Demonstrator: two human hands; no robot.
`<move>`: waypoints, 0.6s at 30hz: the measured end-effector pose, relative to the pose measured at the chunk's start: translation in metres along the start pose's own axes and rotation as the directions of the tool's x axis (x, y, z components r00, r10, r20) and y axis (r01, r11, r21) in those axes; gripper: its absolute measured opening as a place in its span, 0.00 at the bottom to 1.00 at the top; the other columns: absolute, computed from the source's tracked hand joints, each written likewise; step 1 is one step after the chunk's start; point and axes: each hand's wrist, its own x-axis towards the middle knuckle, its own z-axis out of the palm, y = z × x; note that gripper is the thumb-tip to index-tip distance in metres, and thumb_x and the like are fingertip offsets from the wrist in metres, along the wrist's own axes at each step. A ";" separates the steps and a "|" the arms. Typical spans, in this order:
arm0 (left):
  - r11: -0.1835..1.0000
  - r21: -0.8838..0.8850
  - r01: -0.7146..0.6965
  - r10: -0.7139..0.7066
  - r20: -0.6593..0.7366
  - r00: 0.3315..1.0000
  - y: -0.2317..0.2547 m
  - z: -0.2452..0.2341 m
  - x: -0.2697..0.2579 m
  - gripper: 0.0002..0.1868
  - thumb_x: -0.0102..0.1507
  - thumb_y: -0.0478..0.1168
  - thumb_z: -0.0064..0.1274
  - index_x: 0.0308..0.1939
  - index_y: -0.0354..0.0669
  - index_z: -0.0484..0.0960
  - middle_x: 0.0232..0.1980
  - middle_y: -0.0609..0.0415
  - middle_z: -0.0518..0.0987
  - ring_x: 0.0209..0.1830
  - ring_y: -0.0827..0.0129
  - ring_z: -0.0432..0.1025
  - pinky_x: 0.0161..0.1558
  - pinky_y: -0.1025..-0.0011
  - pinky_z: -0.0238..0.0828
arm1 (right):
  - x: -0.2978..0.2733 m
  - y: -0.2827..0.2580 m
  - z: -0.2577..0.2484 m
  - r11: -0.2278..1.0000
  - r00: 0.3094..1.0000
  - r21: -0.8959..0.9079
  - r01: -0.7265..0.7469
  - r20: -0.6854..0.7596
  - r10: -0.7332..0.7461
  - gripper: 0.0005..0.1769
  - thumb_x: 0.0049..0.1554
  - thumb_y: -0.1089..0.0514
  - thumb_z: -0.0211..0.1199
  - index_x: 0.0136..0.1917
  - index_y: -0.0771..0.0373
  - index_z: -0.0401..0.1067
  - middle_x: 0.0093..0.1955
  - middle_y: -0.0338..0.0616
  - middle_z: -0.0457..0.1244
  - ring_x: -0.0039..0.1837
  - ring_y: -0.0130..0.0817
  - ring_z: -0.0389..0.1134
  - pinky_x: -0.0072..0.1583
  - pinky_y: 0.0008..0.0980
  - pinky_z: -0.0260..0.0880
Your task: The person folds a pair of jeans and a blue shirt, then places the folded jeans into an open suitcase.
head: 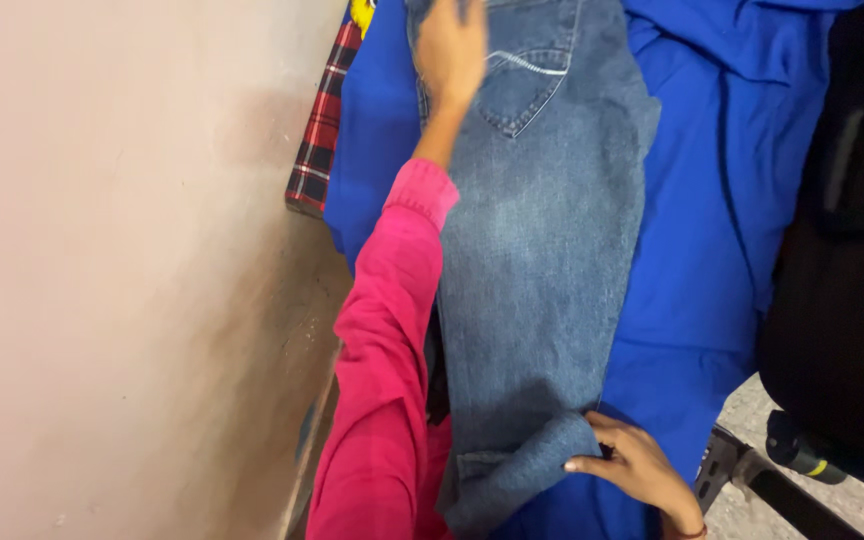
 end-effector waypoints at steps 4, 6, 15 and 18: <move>0.911 0.226 0.345 -0.363 0.041 0.931 -0.063 -0.028 0.006 0.33 0.62 0.64 0.48 0.62 0.47 0.71 0.46 0.43 0.86 0.49 0.44 0.79 0.50 0.52 0.73 | -0.004 0.005 0.003 0.988 0.986 0.017 0.152 -0.065 -0.151 0.28 0.44 0.42 0.76 0.53 0.60 0.80 0.52 0.37 0.73 0.47 0.35 0.77 0.45 0.34 0.75; 0.925 0.224 0.308 -0.336 0.095 0.937 -0.075 -0.038 0.000 0.39 0.60 0.67 0.47 0.69 0.49 0.66 0.47 0.45 0.85 0.49 0.46 0.79 0.51 0.53 0.72 | 0.000 0.006 0.002 0.992 0.989 -0.016 0.127 -0.074 -0.127 0.31 0.43 0.41 0.76 0.56 0.58 0.79 0.55 0.36 0.72 0.48 0.34 0.76 0.42 0.34 0.75; 0.964 0.257 0.069 -0.088 0.063 0.994 -0.044 -0.068 -0.034 0.26 0.54 0.66 0.58 0.40 0.50 0.86 0.38 0.49 0.85 0.42 0.49 0.79 0.43 0.55 0.73 | -0.004 -0.009 -0.001 0.999 0.997 0.014 0.046 -0.066 -0.045 0.34 0.42 0.42 0.76 0.61 0.55 0.78 0.53 0.37 0.74 0.46 0.33 0.77 0.43 0.34 0.74; 0.983 0.145 0.110 -0.118 0.051 0.992 -0.054 -0.065 -0.042 0.18 0.60 0.58 0.56 0.40 0.49 0.83 0.37 0.51 0.86 0.40 0.50 0.80 0.41 0.55 0.73 | -0.005 -0.007 0.001 1.000 0.998 -0.013 0.023 -0.059 -0.023 0.33 0.44 0.42 0.76 0.61 0.55 0.79 0.49 0.39 0.76 0.45 0.35 0.77 0.46 0.32 0.73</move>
